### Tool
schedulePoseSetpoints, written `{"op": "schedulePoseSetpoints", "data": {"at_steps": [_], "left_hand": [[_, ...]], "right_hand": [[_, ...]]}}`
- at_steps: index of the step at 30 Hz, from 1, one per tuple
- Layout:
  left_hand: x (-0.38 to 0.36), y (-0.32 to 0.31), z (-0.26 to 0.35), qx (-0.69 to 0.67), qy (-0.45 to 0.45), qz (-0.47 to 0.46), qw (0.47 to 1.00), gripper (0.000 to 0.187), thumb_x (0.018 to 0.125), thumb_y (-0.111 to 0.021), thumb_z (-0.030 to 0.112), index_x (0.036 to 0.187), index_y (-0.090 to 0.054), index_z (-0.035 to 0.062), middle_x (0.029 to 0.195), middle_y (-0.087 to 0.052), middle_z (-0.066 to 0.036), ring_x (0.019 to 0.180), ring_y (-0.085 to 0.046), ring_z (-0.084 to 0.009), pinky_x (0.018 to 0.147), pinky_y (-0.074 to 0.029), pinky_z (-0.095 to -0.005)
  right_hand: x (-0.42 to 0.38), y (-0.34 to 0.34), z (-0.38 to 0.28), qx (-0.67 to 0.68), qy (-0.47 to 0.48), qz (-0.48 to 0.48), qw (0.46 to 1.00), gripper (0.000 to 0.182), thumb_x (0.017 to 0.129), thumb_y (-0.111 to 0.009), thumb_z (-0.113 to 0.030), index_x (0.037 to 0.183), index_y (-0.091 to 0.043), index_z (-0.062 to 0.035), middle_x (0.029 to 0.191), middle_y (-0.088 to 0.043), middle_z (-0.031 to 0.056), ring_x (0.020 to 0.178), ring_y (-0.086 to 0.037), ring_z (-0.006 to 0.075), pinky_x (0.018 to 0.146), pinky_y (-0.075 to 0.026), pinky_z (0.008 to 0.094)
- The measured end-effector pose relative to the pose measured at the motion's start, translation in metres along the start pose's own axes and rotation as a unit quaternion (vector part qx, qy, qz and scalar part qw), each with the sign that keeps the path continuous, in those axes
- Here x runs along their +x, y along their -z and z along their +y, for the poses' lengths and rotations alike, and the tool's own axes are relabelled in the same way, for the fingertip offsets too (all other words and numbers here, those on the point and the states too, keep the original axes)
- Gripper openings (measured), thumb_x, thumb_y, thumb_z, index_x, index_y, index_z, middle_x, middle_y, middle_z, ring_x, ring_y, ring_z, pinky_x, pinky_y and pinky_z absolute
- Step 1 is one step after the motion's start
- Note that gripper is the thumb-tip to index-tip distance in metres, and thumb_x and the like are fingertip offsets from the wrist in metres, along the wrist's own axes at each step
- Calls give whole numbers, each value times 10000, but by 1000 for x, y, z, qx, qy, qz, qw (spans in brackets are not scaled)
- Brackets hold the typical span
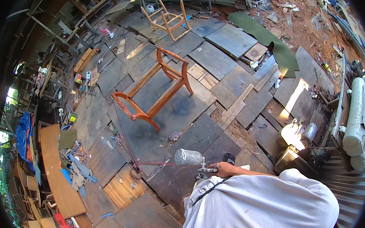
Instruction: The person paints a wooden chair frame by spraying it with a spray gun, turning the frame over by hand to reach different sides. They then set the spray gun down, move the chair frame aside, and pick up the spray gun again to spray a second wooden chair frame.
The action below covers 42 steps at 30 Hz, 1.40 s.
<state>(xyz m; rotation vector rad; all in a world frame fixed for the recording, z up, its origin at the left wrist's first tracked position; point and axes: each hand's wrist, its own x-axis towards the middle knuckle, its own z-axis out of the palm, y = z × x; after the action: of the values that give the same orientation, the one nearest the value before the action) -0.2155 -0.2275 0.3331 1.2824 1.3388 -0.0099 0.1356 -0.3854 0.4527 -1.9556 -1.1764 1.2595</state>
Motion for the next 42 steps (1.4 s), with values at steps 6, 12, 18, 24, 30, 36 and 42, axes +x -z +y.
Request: {"op": "schedulePoseSetpoints", "data": {"at_steps": [6, 12, 18, 24, 30, 36, 42], "left_hand": [[0, 1, 2, 4, 2, 0, 1000, 183, 904, -742, 148, 1016, -699, 10, 865, -715, -75, 713, -641, -135, 665, -535, -293], [-1, 1, 3, 7, 1, 4, 1000, 177, 903, -745, 148, 1007, -698, 13, 857, -714, -76, 700, -640, -136, 653, -536, -293], [-3, 2, 3, 6, 2, 7, 1000, 172, 901, -748, 147, 999, -697, 15, 849, -713, -77, 687, -639, -137, 642, -536, -292], [-8, 1, 2, 6, -3, 13, 1000, 167, 900, -752, 147, 990, -696, 18, 840, -711, -78, 674, -638, -138, 631, -537, -292], [-22, 2, 17, 38, -48, 42, 997, 163, 898, -755, 147, 982, -695, 21, 832, -710, -79, 661, -638, -139, 619, -537, -292], [-34, 30, 145, -150, -161, 187, 957, 248, 898, -791, 162, 806, -585, 57, 682, -634, -60, 577, -586, -115, 528, -457, -265], [-136, 20, 384, -205, -355, 62, 910, 355, 1043, -603, 351, 924, -603, 17, 766, -586, -50, 643, -569, -117, 758, -602, -360]], "right_hand": [[-1, 1, -2, -4, -12, -7, 1000, 575, 914, -694, -457, 1426, -587, -217, 1217, -691, 204, 1091, -673, 408, 933, -541, 466], [0, 1, -1, 0, -20, -13, 1000, 586, 910, -700, -455, 1429, -588, -209, 1220, -694, 204, 1092, -673, 408, 930, -541, 463], [-1, 6, -4, 9, -32, -22, 999, 588, 912, -698, -457, 1434, -585, -211, 1233, -691, 204, 1095, -673, 410, 930, -540, 467], [0, 4, -2, -8, -31, -21, 999, 577, 925, -681, -461, 1432, -584, -203, 1248, -688, 196, 1100, -671, 410, 935, -541, 467], [7, -9, 17, -4, 0, 1, 1000, 583, 927, -659, -500, 1455, -570, -271, 1162, -719, 211, 1071, -683, 420, 919, -540, 493], [1, 1, 4, -8, -13, -12, 1000, 564, 938, -665, -456, 1431, -577, -197, 1248, -689, 190, 1113, -668, 408, 950, -535, 471], [-2, 6, -2, -9, -13, -18, 1000, 529, 946, -671, -411, 1401, -591, -154, 1250, -690, 186, 1125, -668, 389, 955, -534, 455]]}}
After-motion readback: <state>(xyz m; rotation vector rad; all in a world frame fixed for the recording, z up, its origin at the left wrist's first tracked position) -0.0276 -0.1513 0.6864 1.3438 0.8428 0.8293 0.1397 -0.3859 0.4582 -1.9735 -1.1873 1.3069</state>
